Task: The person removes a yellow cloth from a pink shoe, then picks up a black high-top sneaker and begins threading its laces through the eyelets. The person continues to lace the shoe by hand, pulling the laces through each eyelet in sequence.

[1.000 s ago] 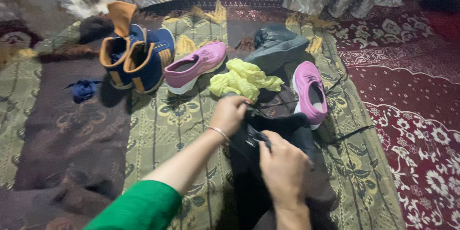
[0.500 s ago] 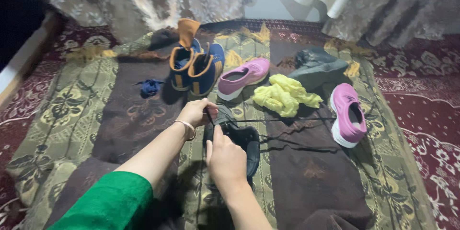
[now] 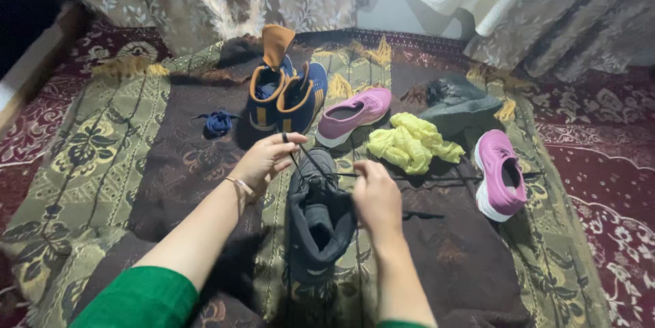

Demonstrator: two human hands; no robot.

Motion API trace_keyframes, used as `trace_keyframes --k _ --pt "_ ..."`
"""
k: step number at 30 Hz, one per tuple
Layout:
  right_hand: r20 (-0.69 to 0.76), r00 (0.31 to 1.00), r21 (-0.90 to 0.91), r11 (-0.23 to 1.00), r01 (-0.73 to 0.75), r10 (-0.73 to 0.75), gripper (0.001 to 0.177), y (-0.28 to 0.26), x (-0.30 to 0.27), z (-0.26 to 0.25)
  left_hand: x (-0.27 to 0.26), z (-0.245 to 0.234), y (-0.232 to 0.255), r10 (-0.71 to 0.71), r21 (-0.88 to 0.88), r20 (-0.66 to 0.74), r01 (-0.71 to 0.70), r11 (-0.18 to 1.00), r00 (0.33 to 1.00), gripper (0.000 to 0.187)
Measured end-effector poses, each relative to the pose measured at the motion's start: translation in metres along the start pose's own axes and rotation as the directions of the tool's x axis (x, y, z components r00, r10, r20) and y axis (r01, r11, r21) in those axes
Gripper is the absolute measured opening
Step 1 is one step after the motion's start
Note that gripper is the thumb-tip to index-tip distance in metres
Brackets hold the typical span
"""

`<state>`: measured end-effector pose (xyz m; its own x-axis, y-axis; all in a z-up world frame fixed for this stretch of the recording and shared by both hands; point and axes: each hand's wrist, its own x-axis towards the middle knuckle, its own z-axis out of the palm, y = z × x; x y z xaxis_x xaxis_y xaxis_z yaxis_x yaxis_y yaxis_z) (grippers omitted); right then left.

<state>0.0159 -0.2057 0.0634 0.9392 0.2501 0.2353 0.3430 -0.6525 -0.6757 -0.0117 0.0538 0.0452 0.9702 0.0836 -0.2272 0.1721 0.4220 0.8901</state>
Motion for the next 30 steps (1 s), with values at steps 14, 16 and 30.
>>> trace_keyframes --k 14,16,30 --pt "0.306 0.949 -0.205 0.979 -0.012 0.075 0.032 0.068 0.086 0.008 0.031 -0.01 0.038 0.173 -0.354 -0.083 -0.191 0.916 0.981 0.016" --pt "0.228 0.974 0.38 0.92 -0.097 0.009 0.024 0.035 0.107 0.004 0.035 -0.016 0.037 0.185 -0.375 -0.15 -0.229 0.899 0.971 0.018" --pt "0.523 0.846 -0.137 0.99 -0.036 0.103 0.03 0.083 0.066 0.055 0.024 -0.061 0.073 0.718 0.158 -0.416 -0.733 0.662 0.559 0.021"
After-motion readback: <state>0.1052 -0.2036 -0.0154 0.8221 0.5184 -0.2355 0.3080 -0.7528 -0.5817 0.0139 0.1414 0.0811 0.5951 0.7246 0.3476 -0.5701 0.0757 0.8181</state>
